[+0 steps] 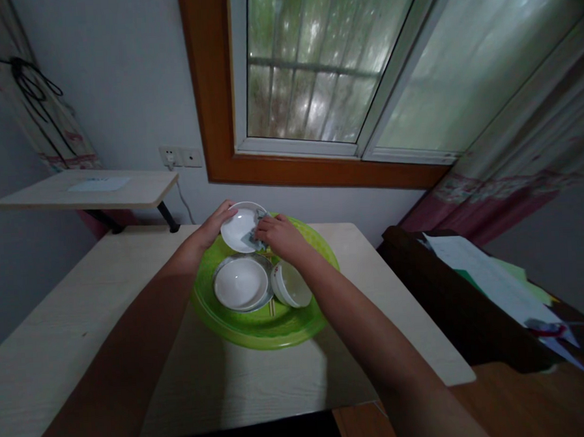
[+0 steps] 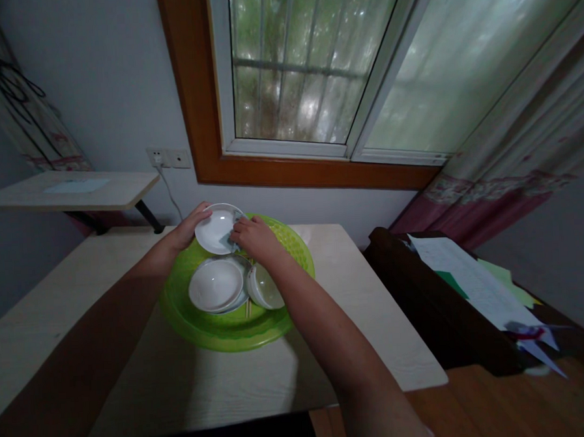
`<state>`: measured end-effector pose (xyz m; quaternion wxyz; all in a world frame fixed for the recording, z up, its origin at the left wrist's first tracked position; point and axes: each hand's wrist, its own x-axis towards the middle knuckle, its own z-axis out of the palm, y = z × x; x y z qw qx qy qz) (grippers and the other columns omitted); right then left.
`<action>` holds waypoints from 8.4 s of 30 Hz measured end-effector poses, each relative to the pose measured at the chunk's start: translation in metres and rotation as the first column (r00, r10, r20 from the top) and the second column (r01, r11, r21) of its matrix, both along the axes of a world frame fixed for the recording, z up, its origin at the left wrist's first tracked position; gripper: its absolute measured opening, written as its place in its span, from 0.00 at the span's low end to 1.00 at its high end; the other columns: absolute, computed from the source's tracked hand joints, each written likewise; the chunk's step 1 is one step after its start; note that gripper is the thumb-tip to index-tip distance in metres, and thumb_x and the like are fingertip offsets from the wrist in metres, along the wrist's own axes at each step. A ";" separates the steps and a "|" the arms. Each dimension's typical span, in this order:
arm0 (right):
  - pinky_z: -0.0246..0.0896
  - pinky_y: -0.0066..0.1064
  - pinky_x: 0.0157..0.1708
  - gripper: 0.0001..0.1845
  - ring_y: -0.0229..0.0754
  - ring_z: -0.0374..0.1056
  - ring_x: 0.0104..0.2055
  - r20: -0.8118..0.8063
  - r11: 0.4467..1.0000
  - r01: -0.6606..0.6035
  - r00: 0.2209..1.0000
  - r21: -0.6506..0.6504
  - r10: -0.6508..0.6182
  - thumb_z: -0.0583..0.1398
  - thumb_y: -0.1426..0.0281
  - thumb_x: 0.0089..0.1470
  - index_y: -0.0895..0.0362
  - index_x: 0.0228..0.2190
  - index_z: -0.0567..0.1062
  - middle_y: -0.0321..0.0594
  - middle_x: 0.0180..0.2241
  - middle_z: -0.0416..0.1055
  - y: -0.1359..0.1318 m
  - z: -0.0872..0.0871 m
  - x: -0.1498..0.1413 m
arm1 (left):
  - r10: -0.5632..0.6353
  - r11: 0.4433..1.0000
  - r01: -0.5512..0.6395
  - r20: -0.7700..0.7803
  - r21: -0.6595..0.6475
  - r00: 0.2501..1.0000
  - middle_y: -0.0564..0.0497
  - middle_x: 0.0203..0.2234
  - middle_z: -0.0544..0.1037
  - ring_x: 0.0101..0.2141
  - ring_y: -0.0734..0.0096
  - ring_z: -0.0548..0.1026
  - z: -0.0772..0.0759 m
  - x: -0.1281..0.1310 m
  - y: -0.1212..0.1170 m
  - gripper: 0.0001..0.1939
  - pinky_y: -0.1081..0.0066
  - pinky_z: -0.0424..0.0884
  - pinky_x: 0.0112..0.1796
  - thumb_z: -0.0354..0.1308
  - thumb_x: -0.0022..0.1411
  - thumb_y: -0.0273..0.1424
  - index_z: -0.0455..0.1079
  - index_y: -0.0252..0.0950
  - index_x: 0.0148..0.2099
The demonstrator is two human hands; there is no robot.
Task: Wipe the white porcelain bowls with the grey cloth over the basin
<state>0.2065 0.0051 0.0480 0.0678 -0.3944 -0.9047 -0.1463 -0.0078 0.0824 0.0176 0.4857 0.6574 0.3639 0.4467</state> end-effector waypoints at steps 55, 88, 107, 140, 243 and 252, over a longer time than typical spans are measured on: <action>0.50 0.51 0.66 0.24 0.50 0.54 0.71 -0.323 0.948 -0.186 0.941 -0.258 0.097 0.51 0.65 0.70 0.55 0.63 0.69 0.47 0.66 0.65 0.004 -0.020 -0.017 | 0.188 0.944 -0.094 -0.281 0.315 0.941 0.48 0.40 0.76 0.42 0.64 0.72 -0.022 -0.004 0.019 0.20 0.65 0.67 0.48 0.44 0.67 0.45 0.69 0.38 0.47; 0.62 0.35 0.57 0.27 0.45 0.72 0.53 -0.275 0.945 -0.186 0.955 -0.270 0.110 0.45 0.59 0.73 0.59 0.52 0.78 0.48 0.52 0.76 0.000 -0.023 -0.021 | 0.182 0.946 -0.056 -0.378 0.321 0.908 0.50 0.37 0.77 0.39 0.65 0.73 -0.009 0.000 0.002 0.18 0.66 0.69 0.45 0.45 0.67 0.43 0.70 0.39 0.44; 0.60 0.47 0.54 0.37 0.56 0.69 0.53 -0.053 0.973 0.228 0.972 -0.018 -0.229 0.44 0.49 0.70 0.62 0.42 0.83 0.56 0.45 0.78 -0.008 -0.019 -0.028 | 0.146 0.925 0.057 -0.488 0.376 0.861 0.47 0.43 0.79 0.43 0.62 0.75 -0.013 0.002 0.006 0.21 0.65 0.69 0.47 0.45 0.69 0.43 0.71 0.37 0.51; 0.62 0.48 0.56 0.38 0.59 0.66 0.58 -0.108 0.976 0.215 0.970 -0.023 -0.216 0.46 0.44 0.67 0.61 0.49 0.80 0.58 0.52 0.75 -0.008 -0.021 -0.028 | 0.135 0.940 0.012 -0.404 0.342 0.905 0.46 0.41 0.79 0.43 0.60 0.75 -0.013 0.000 0.005 0.22 0.63 0.69 0.47 0.44 0.69 0.47 0.70 0.38 0.48; 0.62 0.32 0.49 0.12 0.43 0.72 0.46 -0.411 0.935 -0.219 0.907 -0.280 0.089 0.58 0.68 0.66 0.59 0.46 0.77 0.46 0.45 0.78 0.008 -0.030 -0.021 | 0.149 0.945 -0.029 -0.348 0.326 0.926 0.47 0.41 0.79 0.42 0.62 0.75 -0.006 0.000 -0.002 0.21 0.64 0.70 0.47 0.45 0.69 0.46 0.70 0.37 0.47; 0.62 0.39 0.53 0.14 0.50 0.67 0.51 -0.122 0.990 -0.010 0.992 -0.144 -0.008 0.59 0.65 0.64 0.59 0.44 0.82 0.50 0.47 0.75 0.008 -0.023 -0.010 | 0.183 0.942 -0.062 -0.350 0.330 0.919 0.48 0.38 0.79 0.39 0.64 0.74 -0.012 0.000 0.003 0.22 0.65 0.70 0.43 0.46 0.69 0.47 0.71 0.38 0.47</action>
